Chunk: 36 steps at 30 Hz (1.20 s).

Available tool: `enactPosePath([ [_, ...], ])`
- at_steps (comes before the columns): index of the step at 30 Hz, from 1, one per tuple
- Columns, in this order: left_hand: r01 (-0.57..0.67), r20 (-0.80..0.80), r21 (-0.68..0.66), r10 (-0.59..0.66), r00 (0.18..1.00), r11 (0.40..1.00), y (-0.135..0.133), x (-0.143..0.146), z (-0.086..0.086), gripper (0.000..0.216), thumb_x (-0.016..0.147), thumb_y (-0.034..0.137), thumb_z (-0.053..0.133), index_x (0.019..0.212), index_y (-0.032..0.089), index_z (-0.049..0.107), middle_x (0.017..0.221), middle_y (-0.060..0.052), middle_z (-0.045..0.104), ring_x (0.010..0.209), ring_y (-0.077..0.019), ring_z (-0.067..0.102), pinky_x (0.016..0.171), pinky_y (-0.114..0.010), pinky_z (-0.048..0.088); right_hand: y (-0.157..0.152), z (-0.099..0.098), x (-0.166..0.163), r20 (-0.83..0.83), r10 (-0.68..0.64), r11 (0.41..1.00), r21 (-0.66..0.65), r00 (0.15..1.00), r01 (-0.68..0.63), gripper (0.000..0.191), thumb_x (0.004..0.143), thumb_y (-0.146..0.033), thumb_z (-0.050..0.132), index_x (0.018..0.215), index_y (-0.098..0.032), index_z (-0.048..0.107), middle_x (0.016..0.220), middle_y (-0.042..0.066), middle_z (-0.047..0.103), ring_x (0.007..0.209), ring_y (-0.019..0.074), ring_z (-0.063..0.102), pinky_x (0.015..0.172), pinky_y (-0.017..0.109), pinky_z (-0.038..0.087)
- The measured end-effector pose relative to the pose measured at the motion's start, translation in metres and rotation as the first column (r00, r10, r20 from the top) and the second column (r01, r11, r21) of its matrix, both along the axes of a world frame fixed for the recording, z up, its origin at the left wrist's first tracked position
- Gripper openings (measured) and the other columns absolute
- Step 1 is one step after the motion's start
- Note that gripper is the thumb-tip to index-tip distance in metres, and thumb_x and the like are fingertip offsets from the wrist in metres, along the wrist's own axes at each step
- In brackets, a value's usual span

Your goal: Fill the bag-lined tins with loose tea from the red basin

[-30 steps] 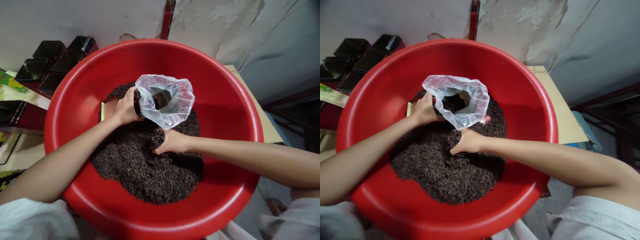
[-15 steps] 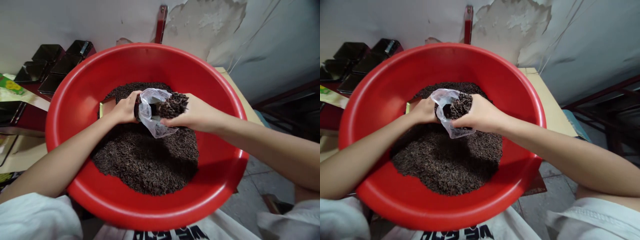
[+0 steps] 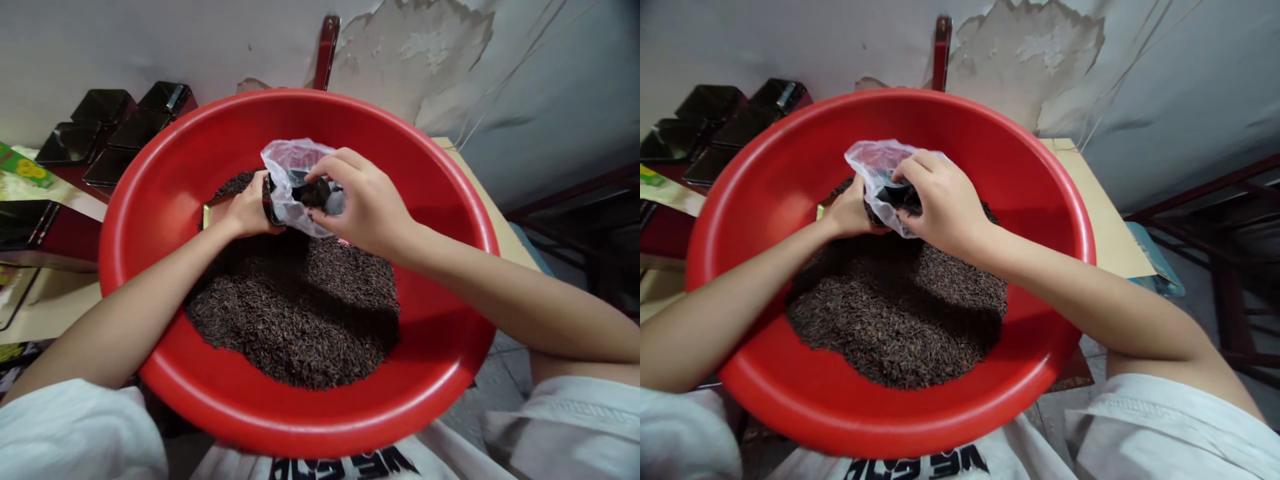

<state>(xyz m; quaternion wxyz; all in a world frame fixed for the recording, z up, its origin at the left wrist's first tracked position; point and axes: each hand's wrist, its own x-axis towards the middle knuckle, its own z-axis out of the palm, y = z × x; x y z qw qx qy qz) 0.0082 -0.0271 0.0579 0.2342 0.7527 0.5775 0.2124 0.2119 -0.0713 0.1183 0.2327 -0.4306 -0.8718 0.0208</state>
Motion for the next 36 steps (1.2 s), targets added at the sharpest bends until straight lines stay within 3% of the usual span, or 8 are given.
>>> enactPosePath([
  [5,-0.071,0.135,0.006,0.07,0.988,0.997,0.005,0.0,-0.007,0.093,0.044,0.036,0.084,0.122,0.02,0.035,0.126,-0.015,0.056,0.113,-0.0376,0.057,0.097,-0.048,0.046,-0.037,-0.034,0.011,0.211,0.16,0.987,-0.064,0.964,-0.15,0.036,0.091,-0.045,0.044,0.096,-0.017,0.065,0.11,0.014,0.064,0.11,0.0326,0.055,0.094,0.051,0.043],
  [9,-0.107,0.224,0.042,0.095,0.97,0.993,0.013,-0.004,-0.018,0.094,0.041,0.037,0.087,0.118,0.023,0.035,0.126,-0.012,0.055,0.119,-0.0352,0.054,0.102,-0.047,0.043,-0.049,-0.074,0.007,0.219,0.245,0.948,-0.258,0.944,-0.186,0.064,0.086,-0.06,0.047,0.117,-0.006,0.06,0.128,0.025,0.055,0.123,0.0391,0.046,0.105,0.058,0.033],
  [11,-0.109,0.226,0.074,0.09,0.97,0.991,0.017,-0.007,-0.022,0.097,0.039,0.037,0.088,0.119,0.021,0.034,0.124,-0.012,0.054,0.122,-0.0357,0.051,0.105,-0.048,0.041,-0.051,-0.082,0.002,0.14,0.392,0.853,-0.425,0.909,-0.302,0.086,0.077,-0.07,0.054,0.134,-0.006,0.048,0.143,0.026,0.042,0.136,0.0404,0.034,0.112,0.061,0.022],
  [13,-0.093,0.228,0.096,0.069,0.971,0.991,0.019,-0.008,-0.024,0.099,0.04,0.037,0.089,0.12,0.019,0.033,0.124,-0.013,0.054,0.124,-0.0353,0.049,0.106,-0.048,0.039,-0.05,-0.085,-0.002,0.018,0.547,0.664,-0.618,0.837,-0.42,0.113,0.065,-0.075,0.063,0.147,-0.006,0.028,0.154,0.028,0.019,0.145,0.0404,0.016,0.114,0.062,0.015],
  [16,-0.088,0.231,0.079,0.068,0.971,0.993,0.017,-0.005,-0.025,0.099,0.04,0.035,0.089,0.12,0.019,0.034,0.124,-0.012,0.054,0.122,-0.0345,0.051,0.105,-0.047,0.04,-0.042,-0.091,-0.005,-0.053,0.573,0.475,-0.791,0.818,-0.384,0.141,0.049,-0.071,0.075,0.151,-0.004,0.006,0.155,0.032,-0.002,0.146,0.0408,0.001,0.115,0.062,0.011],
  [24,-0.114,0.196,0.005,0.111,0.974,0.993,0.006,0.005,-0.014,0.091,0.043,0.03,0.087,0.119,0.023,0.037,0.127,-0.011,0.054,0.119,-0.0344,0.053,0.102,-0.049,0.043,-0.034,-0.099,-0.007,-0.005,0.48,0.571,-0.757,0.877,-0.317,0.13,0.045,-0.058,0.084,0.147,-0.003,0.025,0.15,0.03,0.026,0.14,0.0398,0.03,0.114,0.052,0.028],
  [29,-0.115,0.18,-0.023,0.117,0.977,0.993,0.006,0.004,-0.014,0.093,0.042,0.033,0.086,0.121,0.025,0.037,0.129,-0.01,0.053,0.116,-0.0365,0.056,0.099,-0.053,0.045,-0.038,-0.087,-0.013,0.065,0.45,0.611,-0.75,0.891,-0.254,0.101,0.051,-0.038,0.084,0.135,-0.001,0.043,0.131,0.024,0.052,0.12,0.035,0.055,0.104,0.044,0.043],
  [36,-0.051,0.156,-0.02,0.053,0.986,0.999,0.002,0.003,-0.012,0.089,0.047,0.036,0.082,0.122,0.029,0.034,0.125,-0.009,0.056,0.115,-0.0401,0.056,0.096,-0.056,0.047,-0.045,-0.083,-0.017,0.099,0.387,0.62,-0.764,0.917,-0.18,0.084,0.053,-0.031,0.082,0.126,-0.001,0.051,0.121,0.024,0.059,0.107,0.0364,0.062,0.094,0.044,0.049],
])
